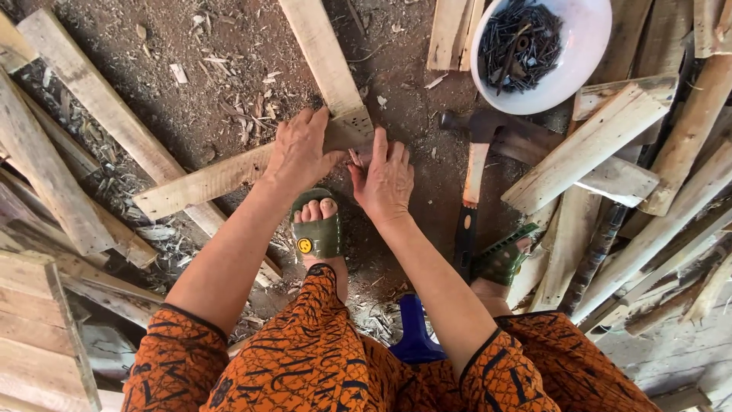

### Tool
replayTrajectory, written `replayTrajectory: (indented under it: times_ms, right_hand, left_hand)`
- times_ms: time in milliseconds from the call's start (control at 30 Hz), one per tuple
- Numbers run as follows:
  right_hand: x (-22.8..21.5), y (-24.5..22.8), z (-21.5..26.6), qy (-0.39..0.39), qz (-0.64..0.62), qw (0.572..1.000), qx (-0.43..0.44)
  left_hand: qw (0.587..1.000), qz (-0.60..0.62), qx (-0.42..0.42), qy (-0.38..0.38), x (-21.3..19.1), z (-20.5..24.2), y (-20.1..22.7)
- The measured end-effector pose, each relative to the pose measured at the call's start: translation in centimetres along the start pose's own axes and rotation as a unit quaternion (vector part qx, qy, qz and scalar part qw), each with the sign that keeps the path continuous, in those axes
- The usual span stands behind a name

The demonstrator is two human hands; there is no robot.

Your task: The person assembles a wooden frame on the ground by hammering nails into the joints of wooden planks. They pick up nails from a white bowl, position the planks, and use a hammer to secure them together.

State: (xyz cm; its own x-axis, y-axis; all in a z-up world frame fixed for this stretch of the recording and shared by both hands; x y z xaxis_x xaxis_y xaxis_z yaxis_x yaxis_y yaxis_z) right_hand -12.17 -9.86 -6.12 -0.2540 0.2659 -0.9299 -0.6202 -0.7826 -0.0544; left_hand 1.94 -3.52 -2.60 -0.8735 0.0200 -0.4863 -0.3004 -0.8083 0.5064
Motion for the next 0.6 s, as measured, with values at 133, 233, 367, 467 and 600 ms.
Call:
replayTrajectory:
  times_ms: [133, 233, 367, 467, 600]
  right_hand:
    - [0.0, 0.1, 0.0, -0.018, -0.016, 1.0, 0.001]
    - [-0.5, 0.1, -0.1, -0.036, -0.023, 0.999, 0.001]
    - [-0.5, 0.0, 0.0, -0.042, -0.033, 0.999, 0.007]
    - [-0.5, 0.0, -0.1, -0.041, -0.029, 0.999, 0.009]
    - [-0.3, 0.0, 0.0, -0.037, -0.021, 0.999, 0.016]
  left_hand:
    - [0.999, 0.009, -0.034, -0.006, 0.7, 0.0, -0.1]
    - [0.999, 0.004, -0.032, -0.002, 0.8, 0.1, -0.1]
    - [0.999, -0.023, -0.035, -0.006, 1.4, 0.0, -0.5]
    - [0.999, -0.023, -0.037, -0.005, 1.3, -0.1, -0.5]
    - [0.999, -0.02, -0.043, -0.007, 1.2, 0.0, -0.3]
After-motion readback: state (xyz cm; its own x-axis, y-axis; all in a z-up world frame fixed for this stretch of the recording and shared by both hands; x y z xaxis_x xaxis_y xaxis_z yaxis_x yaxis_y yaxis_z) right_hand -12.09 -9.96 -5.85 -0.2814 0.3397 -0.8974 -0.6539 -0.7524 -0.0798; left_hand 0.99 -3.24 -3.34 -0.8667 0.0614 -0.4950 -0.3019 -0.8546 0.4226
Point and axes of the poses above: each hand's wrist, its own z-axis away from the middle knuckle, its own x-axis out of the palm, y = z × x, the point moved 5 cm from there along -z, towards the middle knuckle, and after that the axes turned 14 degrees about z, right-handed, at the moved point
